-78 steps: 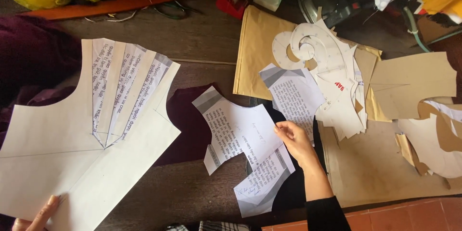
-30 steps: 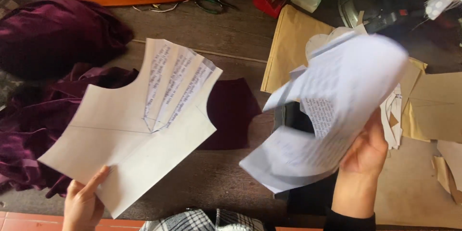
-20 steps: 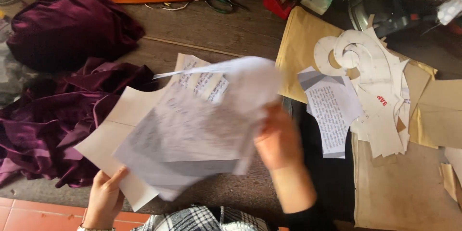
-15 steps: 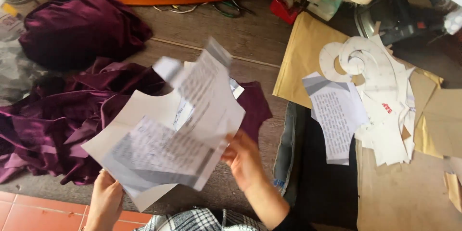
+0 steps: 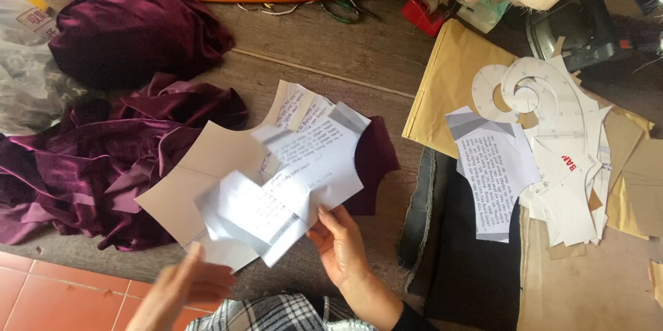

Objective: The person sorts through a pile of paper and cardboard pattern pieces on a table, picking them up, flipping them over, and separating them into different stacks. They handle various shapes, including some with printed text and others with hand-drawn lines, organizing them on the workspace.

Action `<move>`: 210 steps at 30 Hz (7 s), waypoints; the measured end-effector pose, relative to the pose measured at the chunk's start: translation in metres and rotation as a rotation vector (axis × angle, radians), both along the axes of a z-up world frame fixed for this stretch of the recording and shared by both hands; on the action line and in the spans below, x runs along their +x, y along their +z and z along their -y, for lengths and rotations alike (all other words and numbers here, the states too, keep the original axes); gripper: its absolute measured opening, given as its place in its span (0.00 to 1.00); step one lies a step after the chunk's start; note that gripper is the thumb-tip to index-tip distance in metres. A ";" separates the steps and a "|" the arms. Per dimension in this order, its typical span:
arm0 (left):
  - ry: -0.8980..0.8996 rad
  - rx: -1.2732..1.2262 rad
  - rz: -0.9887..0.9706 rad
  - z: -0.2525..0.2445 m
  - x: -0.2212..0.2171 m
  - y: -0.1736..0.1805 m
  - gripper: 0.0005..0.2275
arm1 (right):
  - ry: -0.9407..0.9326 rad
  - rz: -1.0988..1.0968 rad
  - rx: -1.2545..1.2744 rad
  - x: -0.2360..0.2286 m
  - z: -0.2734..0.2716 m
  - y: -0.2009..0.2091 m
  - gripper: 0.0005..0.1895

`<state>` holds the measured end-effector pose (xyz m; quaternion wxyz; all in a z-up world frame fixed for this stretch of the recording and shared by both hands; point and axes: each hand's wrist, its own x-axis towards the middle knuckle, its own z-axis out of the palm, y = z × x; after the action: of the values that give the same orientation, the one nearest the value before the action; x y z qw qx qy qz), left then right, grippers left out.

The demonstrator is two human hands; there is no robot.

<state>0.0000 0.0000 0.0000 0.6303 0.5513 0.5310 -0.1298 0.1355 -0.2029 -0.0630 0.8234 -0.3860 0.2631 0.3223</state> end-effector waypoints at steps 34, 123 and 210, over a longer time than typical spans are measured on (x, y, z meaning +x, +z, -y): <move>-0.001 0.219 0.067 0.009 0.025 -0.081 0.20 | 0.796 0.460 -0.467 0.018 0.066 0.011 0.10; -0.022 0.144 0.066 0.014 0.044 -0.054 0.15 | 1.297 0.920 -1.383 0.167 0.024 0.019 0.26; -1.269 1.087 0.761 0.079 0.130 0.017 0.17 | 1.043 0.853 -0.789 0.069 0.036 0.077 0.21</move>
<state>0.1303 -0.0792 0.0167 0.2273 0.9655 -0.1266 0.0064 0.2047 -0.2387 0.0143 0.3974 -0.8145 -0.1967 0.3741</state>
